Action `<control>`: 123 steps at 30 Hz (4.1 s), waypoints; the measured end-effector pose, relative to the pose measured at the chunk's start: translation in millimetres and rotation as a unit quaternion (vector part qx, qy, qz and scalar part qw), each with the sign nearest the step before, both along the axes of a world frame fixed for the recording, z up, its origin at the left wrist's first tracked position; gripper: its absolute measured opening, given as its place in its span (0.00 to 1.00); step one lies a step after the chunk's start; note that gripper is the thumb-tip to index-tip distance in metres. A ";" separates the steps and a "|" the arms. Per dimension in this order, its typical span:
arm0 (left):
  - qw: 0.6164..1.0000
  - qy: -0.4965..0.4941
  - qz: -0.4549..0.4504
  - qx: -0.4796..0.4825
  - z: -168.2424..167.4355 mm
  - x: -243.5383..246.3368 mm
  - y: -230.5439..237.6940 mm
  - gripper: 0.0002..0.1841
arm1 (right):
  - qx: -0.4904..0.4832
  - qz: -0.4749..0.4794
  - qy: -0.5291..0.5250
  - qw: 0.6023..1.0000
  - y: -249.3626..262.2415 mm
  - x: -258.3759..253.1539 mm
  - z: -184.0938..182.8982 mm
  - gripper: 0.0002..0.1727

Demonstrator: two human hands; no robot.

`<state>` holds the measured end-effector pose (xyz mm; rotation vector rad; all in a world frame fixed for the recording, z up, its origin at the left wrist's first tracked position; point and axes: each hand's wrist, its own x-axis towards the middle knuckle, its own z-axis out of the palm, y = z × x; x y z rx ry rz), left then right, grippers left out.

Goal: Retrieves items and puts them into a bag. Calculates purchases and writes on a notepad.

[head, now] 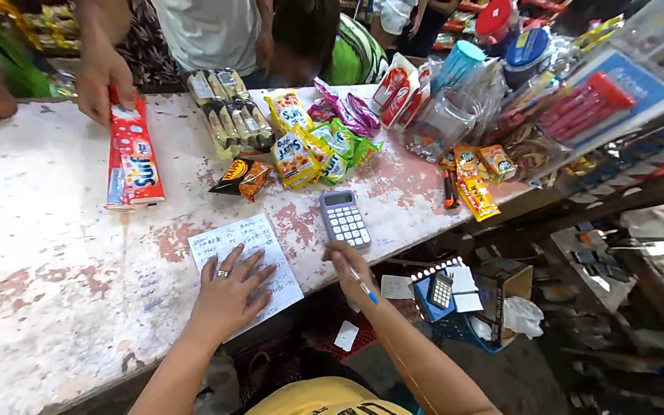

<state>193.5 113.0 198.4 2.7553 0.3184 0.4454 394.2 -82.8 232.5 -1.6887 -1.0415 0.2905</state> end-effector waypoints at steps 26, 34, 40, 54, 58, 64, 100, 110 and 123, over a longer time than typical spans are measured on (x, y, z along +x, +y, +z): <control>0.999 0.026 -0.017 -0.014 1.1 0.6 5.1 0.30 | -0.149 -0.079 -0.228 0.959 -14.9 58.1 24.6 0.15; 1.000 0.019 -0.016 -0.004 -0.9 0.7 4.5 0.30 | -0.172 -0.121 -0.216 0.953 -22.3 64.9 16.7 0.15; 1.000 0.018 -0.013 -0.003 -2.0 -2.2 4.6 0.30 | -0.183 -0.138 -0.209 0.951 -9.1 89.6 22.9 0.13; 0.970 -0.148 0.019 -0.191 -7.4 -12.0 13.4 0.24 | -0.153 -0.176 -0.200 0.952 -46.6 61.5 10.6 0.11; 0.977 -0.126 0.028 -0.172 -6.9 -11.3 13.1 0.28 | -0.069 -0.067 -0.003 0.995 -19.1 11.6 13.2 0.19; 0.996 -0.069 0.011 -0.050 -3.6 -3.9 4.9 0.29 | -0.054 0.053 0.110 0.991 68.4 -9.3 9.2 0.15; 0.982 -0.127 0.091 -0.110 -4.1 -3.4 2.0 0.18 | -0.035 0.012 0.093 0.995 96.5 -2.6 -7.3 0.13; 0.989 -0.094 0.087 -0.072 -5.8 -1.1 1.1 0.20 | -0.031 0.003 0.016 0.999 107.3 -15.7 -13.1 0.14; 0.985 -0.119 0.071 -0.098 -3.7 -2.8 3.9 0.19 | -0.029 -0.015 0.073 0.997 58.6 24.2 21.4 0.17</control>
